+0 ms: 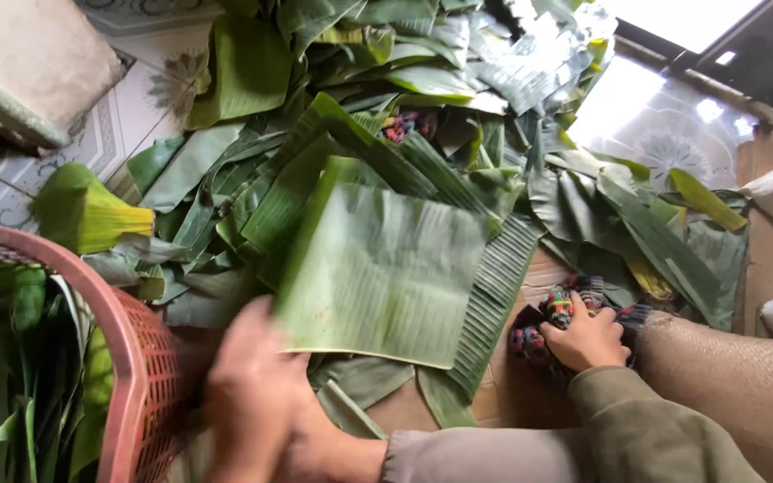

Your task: Cleaning and sorting banana leaves by wiping them with a cloth and placing them into a basket.

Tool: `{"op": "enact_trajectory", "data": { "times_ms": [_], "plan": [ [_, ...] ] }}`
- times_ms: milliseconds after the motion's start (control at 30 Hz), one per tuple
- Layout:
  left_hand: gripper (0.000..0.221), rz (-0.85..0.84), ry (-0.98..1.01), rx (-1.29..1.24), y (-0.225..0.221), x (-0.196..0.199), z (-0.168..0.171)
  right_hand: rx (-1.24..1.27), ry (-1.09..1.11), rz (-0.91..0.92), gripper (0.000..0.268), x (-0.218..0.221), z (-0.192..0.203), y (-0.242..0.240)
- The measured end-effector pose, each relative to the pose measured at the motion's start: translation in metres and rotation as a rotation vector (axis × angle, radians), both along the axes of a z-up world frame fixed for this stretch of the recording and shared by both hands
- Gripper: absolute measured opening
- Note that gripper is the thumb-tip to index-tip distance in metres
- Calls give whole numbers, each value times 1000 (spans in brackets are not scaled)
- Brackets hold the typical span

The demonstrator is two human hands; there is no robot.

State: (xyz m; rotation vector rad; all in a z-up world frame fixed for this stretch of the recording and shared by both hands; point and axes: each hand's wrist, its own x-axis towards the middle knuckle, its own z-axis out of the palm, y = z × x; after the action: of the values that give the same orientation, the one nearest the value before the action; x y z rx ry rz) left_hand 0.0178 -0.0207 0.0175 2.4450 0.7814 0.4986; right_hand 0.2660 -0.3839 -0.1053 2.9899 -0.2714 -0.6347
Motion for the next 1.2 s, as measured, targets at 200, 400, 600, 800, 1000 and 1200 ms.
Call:
{"op": "enact_trajectory", "data": {
  "times_ms": [200, 400, 600, 800, 1000, 1200],
  "plan": [
    [44, -96, -203, -644, -28, 4, -108, 171, -182, 41, 69, 4, -4, -1],
    [77, -190, 221, 89, -61, 31, -133, 551, -548, 540, 39, -36, 54, 86],
    [30, 173, 140, -727, -40, 21, -169, 512, -312, 711, 50, -23, -19, 150],
    [50, 575, -57, -1287, 8, -2, -198, 662, -350, 1009, 33, -43, 15, 188],
    [40, 585, -143, -1363, 8, -8, -203, 377, -570, 686, 42, 4, 41, 194],
    [11, 71, -182, -1245, -32, 19, -165, 269, -237, 1058, 63, -16, -4, 69]
  ]
}}
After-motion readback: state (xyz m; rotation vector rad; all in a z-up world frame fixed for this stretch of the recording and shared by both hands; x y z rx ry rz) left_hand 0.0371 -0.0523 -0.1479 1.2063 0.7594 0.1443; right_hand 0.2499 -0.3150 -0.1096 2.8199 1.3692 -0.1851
